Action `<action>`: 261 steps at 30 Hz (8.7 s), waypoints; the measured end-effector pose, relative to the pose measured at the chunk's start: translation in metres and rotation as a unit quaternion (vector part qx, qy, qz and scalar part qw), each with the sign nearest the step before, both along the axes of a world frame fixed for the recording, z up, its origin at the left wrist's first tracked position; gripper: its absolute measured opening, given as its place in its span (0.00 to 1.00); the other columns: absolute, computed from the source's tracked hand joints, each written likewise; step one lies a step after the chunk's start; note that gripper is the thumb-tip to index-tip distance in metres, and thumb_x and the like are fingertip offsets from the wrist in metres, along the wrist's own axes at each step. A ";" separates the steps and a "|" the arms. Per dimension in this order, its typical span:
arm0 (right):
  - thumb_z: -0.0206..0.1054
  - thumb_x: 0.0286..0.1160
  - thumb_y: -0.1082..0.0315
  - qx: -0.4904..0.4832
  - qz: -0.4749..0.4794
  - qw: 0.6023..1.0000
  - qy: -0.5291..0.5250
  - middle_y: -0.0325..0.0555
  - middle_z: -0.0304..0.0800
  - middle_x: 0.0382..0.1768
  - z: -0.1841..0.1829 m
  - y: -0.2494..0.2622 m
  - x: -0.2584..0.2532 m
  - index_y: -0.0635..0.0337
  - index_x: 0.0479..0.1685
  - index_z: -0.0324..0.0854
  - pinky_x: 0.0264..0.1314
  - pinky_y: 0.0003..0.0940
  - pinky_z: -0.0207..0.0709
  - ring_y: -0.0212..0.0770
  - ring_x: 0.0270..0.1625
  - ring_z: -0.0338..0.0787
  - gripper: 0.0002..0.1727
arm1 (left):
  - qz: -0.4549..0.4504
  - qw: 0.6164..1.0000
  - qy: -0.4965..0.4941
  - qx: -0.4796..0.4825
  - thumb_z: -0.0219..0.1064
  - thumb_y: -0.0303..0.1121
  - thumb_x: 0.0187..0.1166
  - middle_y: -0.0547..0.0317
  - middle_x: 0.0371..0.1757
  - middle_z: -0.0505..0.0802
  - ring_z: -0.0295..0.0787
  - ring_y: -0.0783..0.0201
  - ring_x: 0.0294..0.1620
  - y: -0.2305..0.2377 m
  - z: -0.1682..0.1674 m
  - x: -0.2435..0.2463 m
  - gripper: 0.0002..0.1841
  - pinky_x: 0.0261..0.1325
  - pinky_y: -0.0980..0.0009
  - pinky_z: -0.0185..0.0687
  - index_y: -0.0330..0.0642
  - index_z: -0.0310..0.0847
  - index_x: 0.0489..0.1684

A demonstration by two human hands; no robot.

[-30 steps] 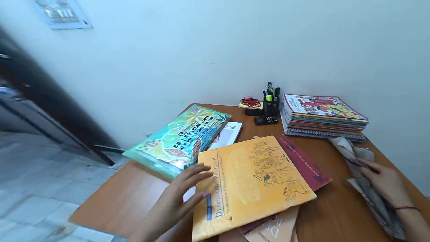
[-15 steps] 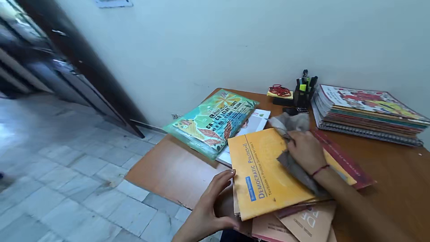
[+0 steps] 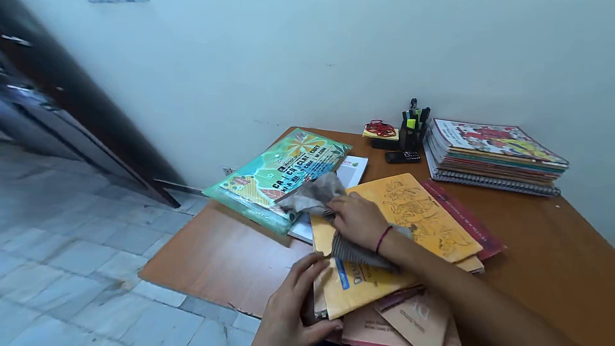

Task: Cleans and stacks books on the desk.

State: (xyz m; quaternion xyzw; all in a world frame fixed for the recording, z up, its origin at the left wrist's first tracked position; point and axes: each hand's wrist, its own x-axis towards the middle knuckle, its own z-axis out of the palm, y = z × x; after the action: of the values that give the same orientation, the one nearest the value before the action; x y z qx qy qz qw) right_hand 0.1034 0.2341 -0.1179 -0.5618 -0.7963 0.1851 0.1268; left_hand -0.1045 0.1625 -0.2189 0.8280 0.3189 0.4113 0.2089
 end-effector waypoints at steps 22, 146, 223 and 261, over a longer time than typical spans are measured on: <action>0.56 0.85 0.72 -0.053 -0.032 0.997 -0.041 0.62 0.80 0.76 0.014 -0.026 -0.014 0.66 0.77 0.78 0.77 0.56 0.73 0.61 0.80 0.77 0.23 | 0.009 0.998 -0.054 0.022 0.72 0.67 0.66 0.52 0.60 0.87 0.79 0.73 0.76 0.001 -0.007 0.002 0.33 0.76 0.76 0.76 0.43 0.75 0.47; 0.64 0.81 0.75 0.083 -0.339 0.936 -0.050 0.73 0.90 0.56 -0.009 -0.070 0.129 0.71 0.60 0.88 0.61 0.75 0.74 0.75 0.62 0.87 0.15 | -0.031 0.925 0.040 -0.376 0.59 0.25 0.88 0.49 0.49 0.90 0.87 0.68 0.40 0.132 0.074 0.056 0.11 0.46 0.70 0.85 0.30 0.84 0.60; 0.54 0.81 0.77 0.136 -0.473 0.870 -0.033 0.77 0.84 0.68 -0.047 -0.229 0.214 0.78 0.68 0.82 0.71 0.76 0.68 0.82 0.70 0.81 0.21 | -0.014 0.889 0.206 -0.410 0.51 0.38 0.94 0.44 0.54 0.89 0.86 0.60 0.48 0.160 0.115 0.081 0.20 0.54 0.60 0.81 0.36 0.70 0.76; 0.59 0.73 0.80 0.223 -0.566 0.794 0.026 0.72 0.88 0.65 -0.090 -0.253 0.236 0.75 0.65 0.86 0.58 0.68 0.78 0.78 0.58 0.88 0.21 | -0.178 0.914 0.327 0.160 0.53 0.17 0.86 0.33 0.73 0.85 0.81 0.34 0.75 0.146 0.111 0.448 0.26 0.74 0.39 0.74 0.46 0.74 0.83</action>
State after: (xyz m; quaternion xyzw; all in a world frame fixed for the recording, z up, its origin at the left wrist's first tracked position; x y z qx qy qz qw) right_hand 0.3399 -0.0192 -0.2082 -0.8633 -0.3521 -0.0878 0.3508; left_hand 0.3431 0.3086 -0.1083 0.9816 0.1472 0.1186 0.0275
